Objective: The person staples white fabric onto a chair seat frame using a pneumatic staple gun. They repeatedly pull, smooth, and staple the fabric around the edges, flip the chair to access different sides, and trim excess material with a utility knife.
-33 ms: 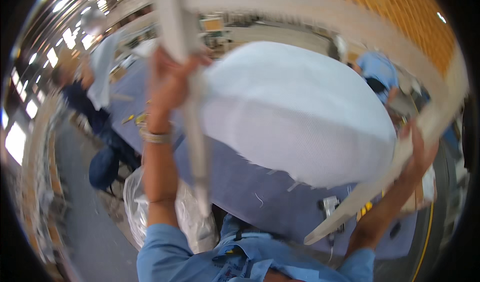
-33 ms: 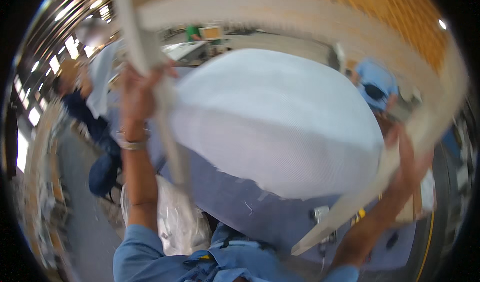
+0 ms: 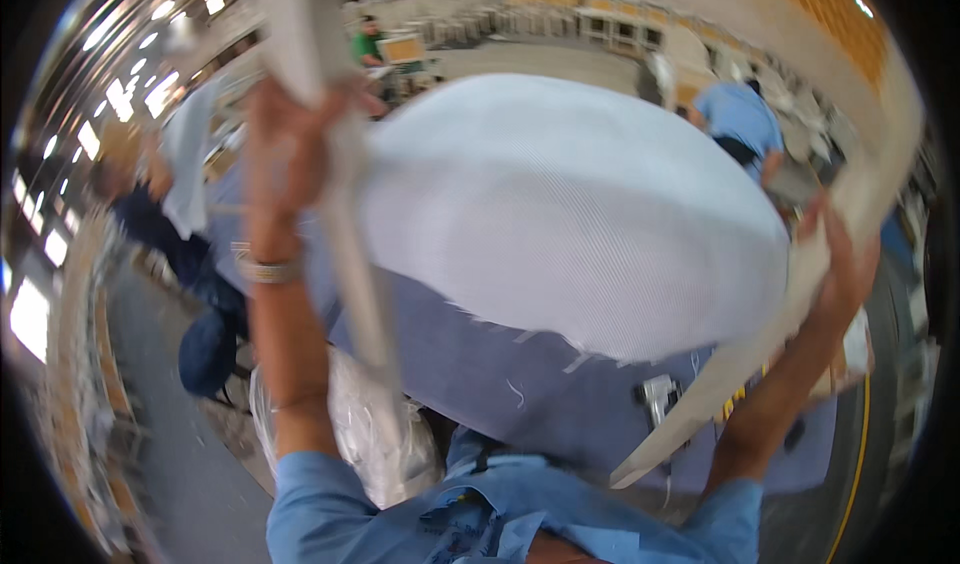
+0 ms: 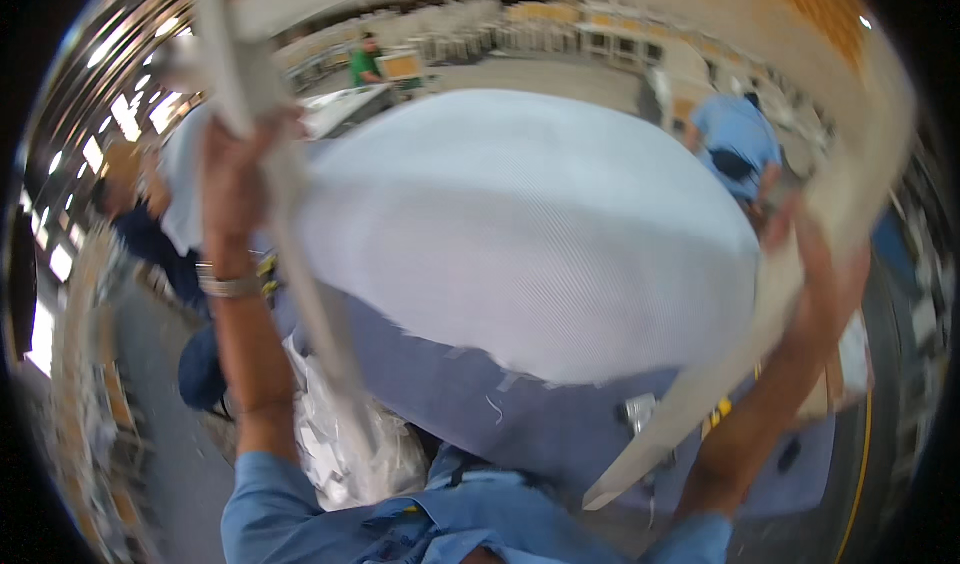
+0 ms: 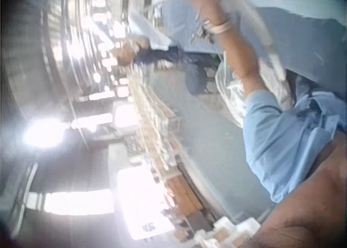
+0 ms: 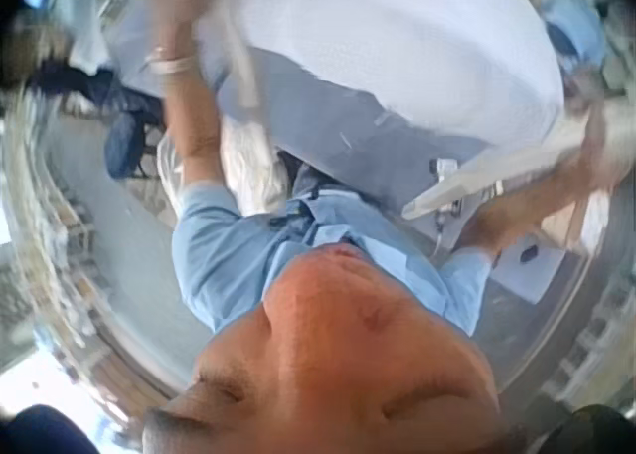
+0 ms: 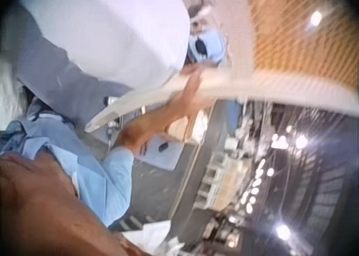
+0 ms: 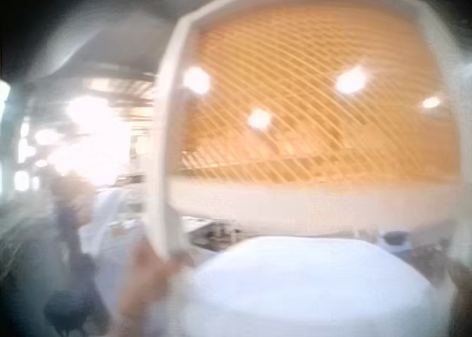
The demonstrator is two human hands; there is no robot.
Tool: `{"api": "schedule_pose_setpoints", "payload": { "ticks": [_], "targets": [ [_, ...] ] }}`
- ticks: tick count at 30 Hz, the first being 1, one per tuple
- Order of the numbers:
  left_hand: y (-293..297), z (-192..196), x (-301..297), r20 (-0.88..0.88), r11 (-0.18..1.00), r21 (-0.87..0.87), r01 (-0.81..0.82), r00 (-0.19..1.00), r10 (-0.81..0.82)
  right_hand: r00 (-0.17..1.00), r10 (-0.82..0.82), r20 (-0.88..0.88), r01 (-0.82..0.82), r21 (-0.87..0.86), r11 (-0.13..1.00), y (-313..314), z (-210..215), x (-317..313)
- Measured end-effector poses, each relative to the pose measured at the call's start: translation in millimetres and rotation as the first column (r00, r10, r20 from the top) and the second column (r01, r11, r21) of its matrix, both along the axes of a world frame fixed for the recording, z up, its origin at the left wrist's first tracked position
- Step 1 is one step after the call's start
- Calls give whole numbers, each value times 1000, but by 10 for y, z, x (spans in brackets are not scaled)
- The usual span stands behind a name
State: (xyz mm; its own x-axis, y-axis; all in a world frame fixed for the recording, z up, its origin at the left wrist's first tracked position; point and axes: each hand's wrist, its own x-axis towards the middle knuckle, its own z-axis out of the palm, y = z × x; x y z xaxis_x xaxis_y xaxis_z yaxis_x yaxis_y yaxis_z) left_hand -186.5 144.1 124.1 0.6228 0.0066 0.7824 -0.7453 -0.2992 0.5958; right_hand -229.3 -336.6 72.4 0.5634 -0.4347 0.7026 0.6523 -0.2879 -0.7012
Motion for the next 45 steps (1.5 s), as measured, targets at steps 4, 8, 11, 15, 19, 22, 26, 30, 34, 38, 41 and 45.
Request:
{"api": "schedule_pose_setpoints", "payload": {
  "ticks": [4,8,11,15,19,22,26,30,34,38,41,45],
  "targets": [
    [53,1072,-66,-60,932,289,-220,967,247,952,298,-69,-300,-25,954,47,732,199],
    [-139,1199,97,-211,907,322,-273,913,350,950,197,-241,-220,-75,973,27,911,220],
    [-67,807,355,-394,907,395,-148,864,312,865,153,-478,-236,-119,964,114,796,379],
    [33,107,896,-402,904,427,-30,889,220,746,206,-633,-301,-44,953,161,494,784],
    [78,-395,1315,-517,925,379,10,831,203,633,265,-727,-337,49,940,275,197,1176],
    [110,-733,1544,-586,920,390,28,778,225,557,275,-783,-354,76,932,328,-89,1473],
    [285,-1057,1849,-643,911,410,42,722,256,475,264,-839,-359,88,929,523,-268,1857],
    [289,-1080,1966,-670,892,446,69,686,283,439,214,-872,-352,53,935,508,-355,2048],
    [342,-1138,1990,-721,919,385,83,648,243,542,-100,-834,-173,-228,958,840,-219,1985],
    [410,-1121,1984,-679,928,360,95,709,190,576,-38,-817,-249,-219,943,860,-96,1845],
    [485,-991,1836,-683,933,346,97,708,179,521,-80,-850,-242,-237,941,1009,78,1642],
    [644,-911,1697,-636,908,399,125,752,175,539,-118,-834,-204,-265,942,1066,84,1418]
  ]
}}
